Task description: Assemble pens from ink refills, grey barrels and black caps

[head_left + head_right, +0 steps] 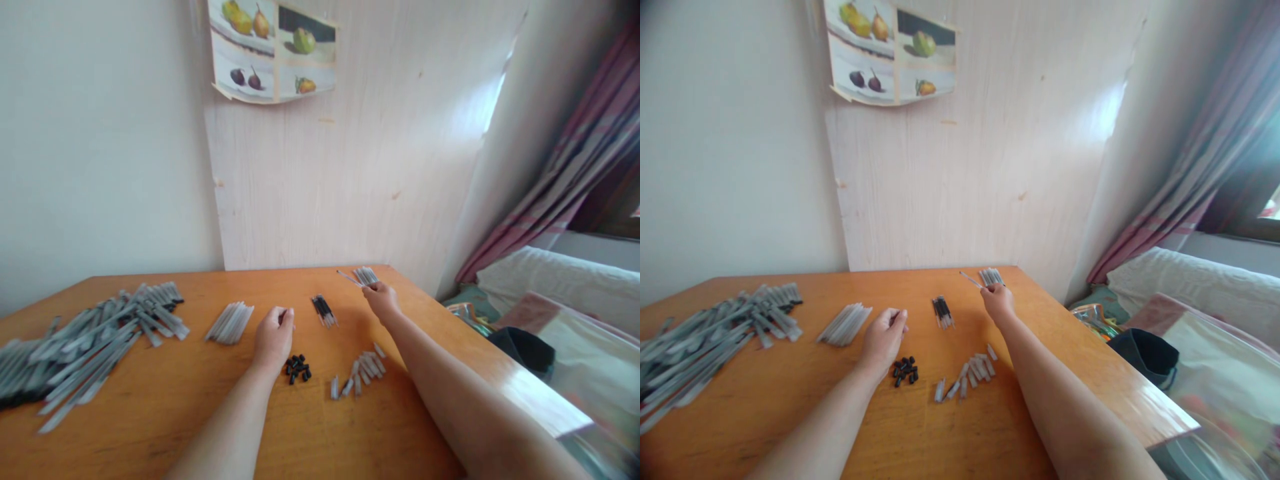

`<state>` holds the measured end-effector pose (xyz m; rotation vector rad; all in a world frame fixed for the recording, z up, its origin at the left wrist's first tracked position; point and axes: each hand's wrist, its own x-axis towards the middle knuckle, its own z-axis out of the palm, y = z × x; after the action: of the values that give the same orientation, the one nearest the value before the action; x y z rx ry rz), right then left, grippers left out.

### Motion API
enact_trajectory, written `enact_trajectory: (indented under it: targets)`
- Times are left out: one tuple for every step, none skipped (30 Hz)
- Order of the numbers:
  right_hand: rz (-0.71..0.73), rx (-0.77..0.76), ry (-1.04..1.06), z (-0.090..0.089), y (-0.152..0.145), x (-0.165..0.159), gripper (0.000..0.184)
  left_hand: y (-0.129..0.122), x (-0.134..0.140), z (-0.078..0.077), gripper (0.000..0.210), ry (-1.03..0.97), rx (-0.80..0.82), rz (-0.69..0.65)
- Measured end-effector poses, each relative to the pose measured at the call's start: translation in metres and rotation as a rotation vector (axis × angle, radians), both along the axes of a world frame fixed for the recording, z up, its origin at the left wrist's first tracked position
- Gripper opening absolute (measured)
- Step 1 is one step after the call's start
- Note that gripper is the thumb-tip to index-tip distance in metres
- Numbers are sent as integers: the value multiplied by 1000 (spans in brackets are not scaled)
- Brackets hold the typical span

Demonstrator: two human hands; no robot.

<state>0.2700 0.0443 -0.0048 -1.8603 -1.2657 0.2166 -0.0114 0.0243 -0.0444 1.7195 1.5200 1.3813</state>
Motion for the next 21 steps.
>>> enact_trajectory:
  targets:
    - [34,8,34,2,-1,-4,27,-1,1,1,35,11,21,16]
    - [74,17,70,5,-3,-10,27,-3,1,3,36,26,43,32]
    - [114,27,99,8,-5,-16,26,-5,2,4,39,46,64,47]
    - [168,46,144,11,-8,-23,24,-7,2,6,42,69,83,58]
    - [265,86,264,14,-11,-30,22,-9,3,8,45,90,101,65]
    - [354,111,364,16,-14,-37,20,-11,3,10,48,107,116,70]
    - [428,121,429,18,-18,-43,20,-12,3,11,50,117,128,75]
    - [476,130,464,20,-21,-50,19,-13,3,13,53,122,136,80]
    - [514,136,474,20,-24,-55,19,-14,3,13,55,123,140,86]
    - [539,133,470,20,-27,-59,18,-14,3,14,56,121,140,91]
    - [562,126,460,19,-28,-62,18,-14,2,14,57,119,137,93]
    - [571,123,446,18,-29,-64,17,-13,2,14,57,115,131,95]
    - [577,119,433,16,-29,-65,17,-13,2,13,57,112,126,94]
    - [575,116,421,14,-29,-65,17,-12,2,13,56,109,122,93]
    - [567,117,410,11,-27,-65,17,-11,2,13,55,108,118,93]
    - [553,122,401,8,-25,-63,17,-11,2,13,54,107,114,95]
    - [530,129,390,5,-22,-61,18,-10,2,12,53,106,110,99]
    - [503,141,372,2,-19,-58,18,-9,1,12,52,105,103,103]
    - [462,157,349,-2,-15,-55,19,-9,1,11,52,102,96,105]
    - [415,166,315,-5,-10,-50,20,-8,1,11,51,96,88,108]
    - [351,177,270,-7,-5,-45,21,-7,1,10,51,88,81,109]
